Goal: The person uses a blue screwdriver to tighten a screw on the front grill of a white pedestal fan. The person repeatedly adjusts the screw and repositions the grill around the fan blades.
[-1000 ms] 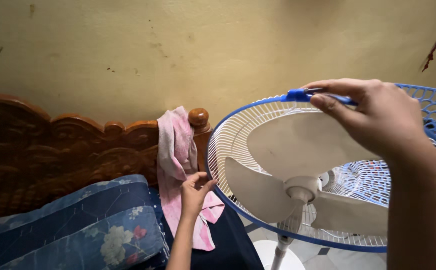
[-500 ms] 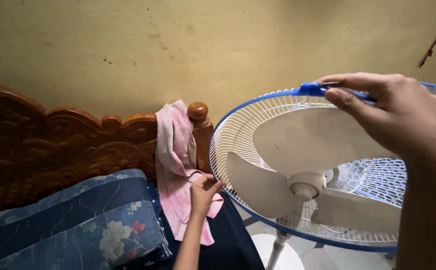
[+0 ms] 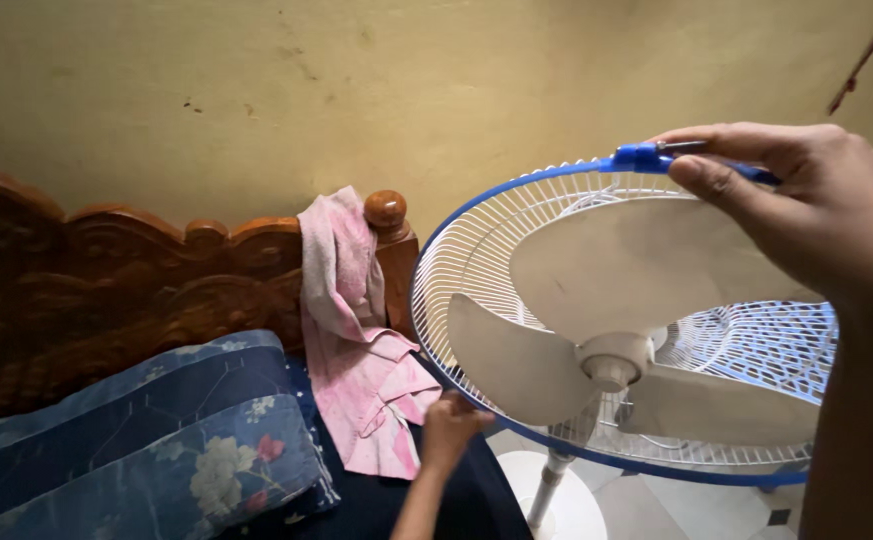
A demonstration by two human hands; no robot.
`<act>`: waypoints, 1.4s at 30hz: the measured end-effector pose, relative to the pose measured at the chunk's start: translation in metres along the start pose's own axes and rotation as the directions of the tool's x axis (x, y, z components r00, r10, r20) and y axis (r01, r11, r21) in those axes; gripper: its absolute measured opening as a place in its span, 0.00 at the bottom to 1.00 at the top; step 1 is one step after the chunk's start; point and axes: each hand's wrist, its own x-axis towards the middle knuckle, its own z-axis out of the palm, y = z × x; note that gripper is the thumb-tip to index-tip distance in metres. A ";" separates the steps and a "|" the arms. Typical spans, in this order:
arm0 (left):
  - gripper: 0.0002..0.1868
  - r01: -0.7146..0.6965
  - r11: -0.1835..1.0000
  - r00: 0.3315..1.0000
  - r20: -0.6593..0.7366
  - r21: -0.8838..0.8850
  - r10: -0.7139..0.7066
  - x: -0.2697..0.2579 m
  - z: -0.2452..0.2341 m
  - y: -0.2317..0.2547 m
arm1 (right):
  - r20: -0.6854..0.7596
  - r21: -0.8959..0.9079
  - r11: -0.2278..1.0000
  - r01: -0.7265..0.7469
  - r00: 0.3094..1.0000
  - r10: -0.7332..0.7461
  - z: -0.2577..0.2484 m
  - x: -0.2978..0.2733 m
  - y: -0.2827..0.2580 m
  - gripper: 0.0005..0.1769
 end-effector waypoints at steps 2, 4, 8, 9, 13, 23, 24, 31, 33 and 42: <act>0.11 0.074 0.997 0.997 -0.004 0.030 -0.074 -0.005 0.014 -0.007 | 0.010 -0.028 1.000 -0.004 1.000 0.004 0.001 0.001 0.000 0.21; 0.12 0.141 0.978 0.989 0.075 -0.155 -0.130 -0.009 0.028 -0.016 | 0.026 -0.060 0.997 -0.048 0.998 0.050 0.000 0.000 0.001 0.21; 0.16 0.092 0.967 0.991 0.121 -0.237 -0.064 -0.013 0.052 -0.033 | 0.015 -0.073 0.997 -0.020 1.000 0.021 -0.003 -0.001 0.004 0.21; 0.17 0.119 0.949 0.987 0.135 -0.293 -0.082 -0.013 0.057 -0.036 | 0.015 -0.077 0.997 -0.004 1.000 0.005 -0.004 -0.001 0.005 0.22; 0.23 0.109 0.923 0.990 0.129 -0.370 -0.065 -0.014 0.067 -0.041 | 0.006 -0.117 0.992 -0.039 0.999 0.040 -0.004 -0.002 0.005 0.21; 0.19 0.038 0.963 0.997 0.068 -0.267 -0.021 -0.018 0.068 -0.032 | -0.009 0.050 0.994 0.095 0.995 -0.095 -0.006 -0.004 0.014 0.19; 0.19 0.041 0.965 0.998 0.057 -0.259 -0.027 -0.018 0.069 -0.032 | -0.015 0.020 0.995 0.096 0.995 -0.096 -0.005 -0.003 0.015 0.19; 0.16 0.089 0.980 0.993 -0.055 -0.179 -0.101 -0.023 0.074 -0.025 | -0.032 0.044 0.990 0.133 0.991 -0.132 -0.005 -0.001 0.021 0.19; 0.16 0.097 0.965 0.994 -0.034 -0.242 -0.108 -0.022 0.073 -0.023 | -0.030 0.046 0.991 0.129 0.991 -0.128 -0.004 -0.002 0.021 0.19; 0.12 0.096 0.989 0.995 -0.036 0.115 -0.092 -0.004 0.056 -0.039 | -0.013 0.048 0.992 0.114 0.993 -0.114 -0.006 -0.004 0.020 0.19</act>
